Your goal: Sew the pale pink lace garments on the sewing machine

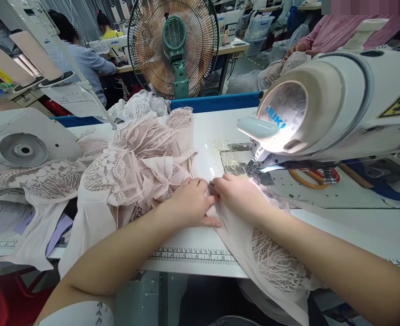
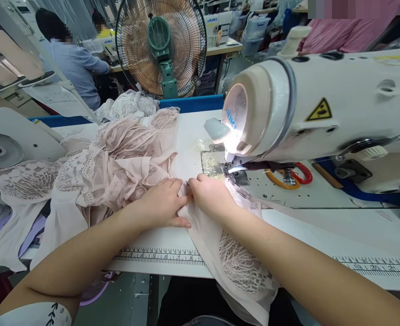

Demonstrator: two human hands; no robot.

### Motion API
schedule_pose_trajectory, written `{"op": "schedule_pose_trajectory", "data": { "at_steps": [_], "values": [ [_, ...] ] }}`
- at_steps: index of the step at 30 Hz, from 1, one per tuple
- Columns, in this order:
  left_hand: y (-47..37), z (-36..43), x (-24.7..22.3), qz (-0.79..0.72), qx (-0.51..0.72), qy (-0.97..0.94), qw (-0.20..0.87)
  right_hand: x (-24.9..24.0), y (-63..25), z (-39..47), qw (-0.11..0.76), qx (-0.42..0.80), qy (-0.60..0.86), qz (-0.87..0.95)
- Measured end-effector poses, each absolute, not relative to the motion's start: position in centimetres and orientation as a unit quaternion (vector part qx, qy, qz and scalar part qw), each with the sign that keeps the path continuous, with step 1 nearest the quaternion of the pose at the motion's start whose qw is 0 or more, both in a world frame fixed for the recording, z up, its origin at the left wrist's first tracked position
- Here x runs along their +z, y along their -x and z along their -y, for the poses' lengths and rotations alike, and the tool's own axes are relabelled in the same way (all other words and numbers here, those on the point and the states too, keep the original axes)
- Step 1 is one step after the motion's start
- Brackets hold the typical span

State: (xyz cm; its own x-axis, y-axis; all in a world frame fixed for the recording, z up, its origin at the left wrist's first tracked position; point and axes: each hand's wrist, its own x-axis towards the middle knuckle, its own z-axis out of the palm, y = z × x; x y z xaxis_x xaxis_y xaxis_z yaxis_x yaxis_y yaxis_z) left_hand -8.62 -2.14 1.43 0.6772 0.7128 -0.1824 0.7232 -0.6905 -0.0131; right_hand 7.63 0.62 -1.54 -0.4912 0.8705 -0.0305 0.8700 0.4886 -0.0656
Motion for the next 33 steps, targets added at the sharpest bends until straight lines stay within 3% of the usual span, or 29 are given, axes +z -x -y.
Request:
{"op": "schedule_pose_trajectory", "data": {
  "at_steps": [17, 24, 33],
  "values": [
    [8.1, 2.3, 2.2, -0.41, -0.133, -0.902, 0.023, -0.5, -9.9, 0.9, -0.049, 0.034, 0.525, 0.849],
    [8.3, 2.6, 2.1, -0.428, -0.094, -0.898, -0.026, -1.0, -10.3, 1.9, 0.128, 0.131, 0.568, 0.802],
    [8.5, 3.0, 2.1, -0.43, -0.108, -0.896, 0.024, -0.9, -8.5, 1.2, 0.079, 0.113, 0.557, 0.819]
  ]
}}
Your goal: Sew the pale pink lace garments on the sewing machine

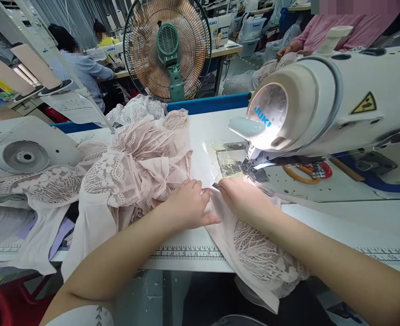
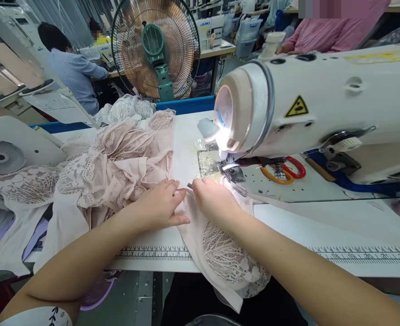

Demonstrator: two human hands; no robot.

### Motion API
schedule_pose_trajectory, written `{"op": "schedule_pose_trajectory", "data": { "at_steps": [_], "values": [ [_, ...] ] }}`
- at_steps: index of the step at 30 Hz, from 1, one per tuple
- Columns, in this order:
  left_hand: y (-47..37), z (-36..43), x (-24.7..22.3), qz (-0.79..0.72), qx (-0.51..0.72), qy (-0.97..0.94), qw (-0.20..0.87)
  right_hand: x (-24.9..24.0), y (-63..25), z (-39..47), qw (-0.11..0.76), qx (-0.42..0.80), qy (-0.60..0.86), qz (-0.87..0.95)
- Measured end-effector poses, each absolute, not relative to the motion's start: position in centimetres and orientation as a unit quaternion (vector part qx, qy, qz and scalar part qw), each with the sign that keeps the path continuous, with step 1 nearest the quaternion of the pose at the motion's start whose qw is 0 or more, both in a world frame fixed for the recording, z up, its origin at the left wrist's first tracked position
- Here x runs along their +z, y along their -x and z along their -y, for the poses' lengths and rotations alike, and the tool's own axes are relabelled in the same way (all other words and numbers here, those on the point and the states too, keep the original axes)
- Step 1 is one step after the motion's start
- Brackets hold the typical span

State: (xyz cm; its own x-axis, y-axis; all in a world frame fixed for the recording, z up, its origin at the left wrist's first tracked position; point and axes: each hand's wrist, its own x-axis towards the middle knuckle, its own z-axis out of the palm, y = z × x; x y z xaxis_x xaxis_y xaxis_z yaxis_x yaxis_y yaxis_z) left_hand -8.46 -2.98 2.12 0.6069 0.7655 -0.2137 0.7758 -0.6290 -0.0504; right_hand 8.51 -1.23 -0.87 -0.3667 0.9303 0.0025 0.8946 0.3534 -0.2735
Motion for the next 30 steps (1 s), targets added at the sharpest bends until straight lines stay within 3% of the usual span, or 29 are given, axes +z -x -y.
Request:
{"op": "schedule_pose_trajectory", "data": {
  "at_steps": [7, 15, 22, 30],
  "values": [
    [7.5, 3.8, 2.1, -0.397, 0.003, -0.918, 0.002, -0.9, -8.6, 1.5, 0.08, 0.107, 0.588, 0.798],
    [6.5, 4.4, -1.4, -0.45, -0.033, -0.891, -0.053, -0.8, -8.9, 1.7, 0.077, 0.103, 0.589, 0.798],
    [6.9, 4.4, -0.1, -0.48, -0.076, -0.874, -0.007, -0.9, -8.7, 1.1, 0.064, 0.096, 0.552, 0.826],
    [7.0, 3.9, 0.3, -0.477, -0.103, -0.872, 0.04, -0.5, -7.4, 0.5, 0.014, 0.01, 0.54, 0.842]
  ]
}}
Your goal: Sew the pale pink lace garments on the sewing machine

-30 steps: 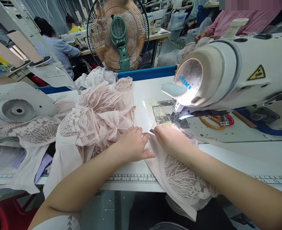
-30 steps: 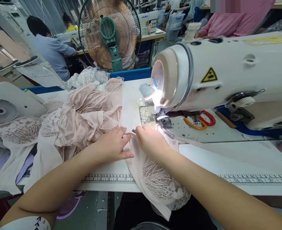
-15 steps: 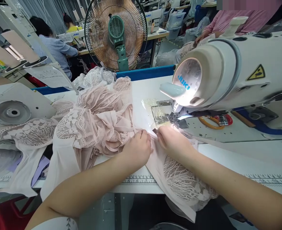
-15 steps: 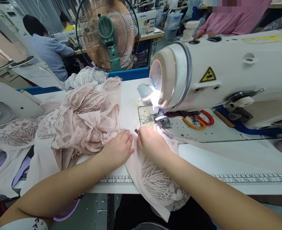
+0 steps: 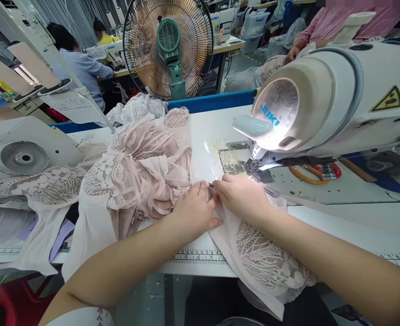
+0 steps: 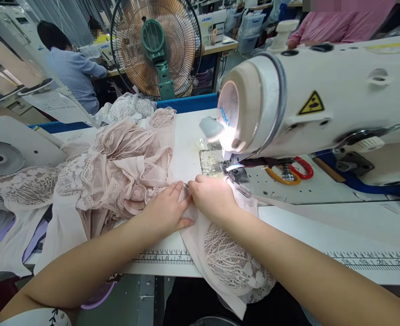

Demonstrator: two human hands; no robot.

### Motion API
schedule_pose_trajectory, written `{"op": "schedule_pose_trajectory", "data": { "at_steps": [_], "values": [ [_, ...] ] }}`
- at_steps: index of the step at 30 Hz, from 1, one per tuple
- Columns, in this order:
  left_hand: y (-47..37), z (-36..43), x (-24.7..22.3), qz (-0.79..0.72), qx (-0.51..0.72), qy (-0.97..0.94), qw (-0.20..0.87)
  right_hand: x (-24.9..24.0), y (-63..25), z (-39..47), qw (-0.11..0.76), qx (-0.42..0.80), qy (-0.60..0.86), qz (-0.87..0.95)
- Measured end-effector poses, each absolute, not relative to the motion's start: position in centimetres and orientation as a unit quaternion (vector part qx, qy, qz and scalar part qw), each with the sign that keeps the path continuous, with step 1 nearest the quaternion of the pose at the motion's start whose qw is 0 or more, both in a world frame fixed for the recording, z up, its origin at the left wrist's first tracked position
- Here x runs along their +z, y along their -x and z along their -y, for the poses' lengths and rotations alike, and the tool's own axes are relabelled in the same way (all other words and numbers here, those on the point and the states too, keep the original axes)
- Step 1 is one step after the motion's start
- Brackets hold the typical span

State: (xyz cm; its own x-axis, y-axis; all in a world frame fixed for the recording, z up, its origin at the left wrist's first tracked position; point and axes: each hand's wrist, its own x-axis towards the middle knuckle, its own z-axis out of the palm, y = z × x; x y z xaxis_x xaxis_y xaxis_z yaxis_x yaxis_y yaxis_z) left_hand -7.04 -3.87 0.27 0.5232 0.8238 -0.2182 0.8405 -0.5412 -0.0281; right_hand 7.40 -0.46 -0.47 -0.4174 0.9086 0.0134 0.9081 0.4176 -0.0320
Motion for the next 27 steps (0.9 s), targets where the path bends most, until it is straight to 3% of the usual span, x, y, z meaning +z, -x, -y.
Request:
{"op": "schedule_pose_trajectory", "data": {
  "at_steps": [18, 27],
  "values": [
    [7.0, 3.8, 0.9, -0.475, -0.11, -0.871, 0.052, 1.7, -8.8, 1.2, -0.122, 0.016, 0.498, 0.858],
    [6.7, 3.8, 1.4, -0.489, -0.13, -0.86, 0.073, 0.8, -9.9, 2.0, -0.061, -0.025, 0.527, 0.847]
  ]
}}
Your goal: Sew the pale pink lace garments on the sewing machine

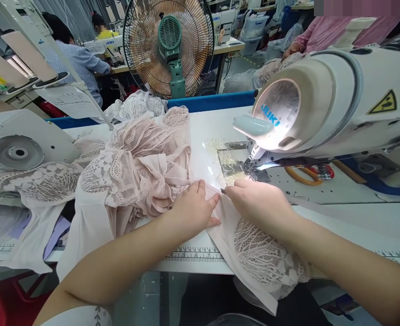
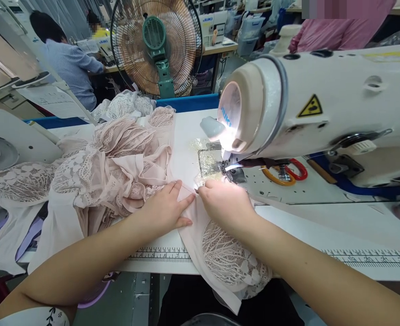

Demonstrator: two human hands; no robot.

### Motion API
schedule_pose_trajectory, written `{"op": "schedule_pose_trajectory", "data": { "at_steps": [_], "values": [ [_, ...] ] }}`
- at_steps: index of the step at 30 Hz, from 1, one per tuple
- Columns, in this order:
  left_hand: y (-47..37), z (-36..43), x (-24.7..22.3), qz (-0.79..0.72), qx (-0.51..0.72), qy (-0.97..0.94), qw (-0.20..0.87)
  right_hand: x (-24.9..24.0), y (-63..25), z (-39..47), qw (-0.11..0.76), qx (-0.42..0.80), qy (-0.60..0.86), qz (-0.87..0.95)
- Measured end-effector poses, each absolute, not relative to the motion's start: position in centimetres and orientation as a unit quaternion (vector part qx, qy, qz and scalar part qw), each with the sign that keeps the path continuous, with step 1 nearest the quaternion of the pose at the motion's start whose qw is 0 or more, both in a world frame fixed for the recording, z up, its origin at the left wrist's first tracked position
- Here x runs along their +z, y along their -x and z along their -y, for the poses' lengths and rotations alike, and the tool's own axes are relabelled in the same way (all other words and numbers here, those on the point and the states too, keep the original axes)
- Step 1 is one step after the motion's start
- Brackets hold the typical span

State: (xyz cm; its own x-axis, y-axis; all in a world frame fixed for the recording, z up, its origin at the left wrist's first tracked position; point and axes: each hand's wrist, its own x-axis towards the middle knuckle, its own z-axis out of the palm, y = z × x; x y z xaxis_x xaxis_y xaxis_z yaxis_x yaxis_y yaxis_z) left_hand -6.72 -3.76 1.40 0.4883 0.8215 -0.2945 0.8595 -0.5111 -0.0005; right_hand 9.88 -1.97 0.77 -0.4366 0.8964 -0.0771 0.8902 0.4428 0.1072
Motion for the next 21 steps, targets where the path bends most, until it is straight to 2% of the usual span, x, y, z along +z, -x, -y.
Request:
{"op": "schedule_pose_trajectory", "data": {
  "at_steps": [9, 17, 21],
  "values": [
    [6.9, 3.8, 0.8, -0.474, -0.121, -0.871, 0.049, -0.1, -8.2, 0.7, 0.034, 0.012, -0.507, -0.861],
    [6.5, 3.8, 1.7, -0.485, -0.133, -0.861, 0.072, 1.4, -10.3, 1.6, 0.12, 0.02, -0.489, -0.864],
    [6.5, 3.7, 1.6, -0.489, -0.145, -0.857, 0.074, 1.0, -10.2, 1.6, 0.073, 0.025, -0.516, -0.853]
  ]
}}
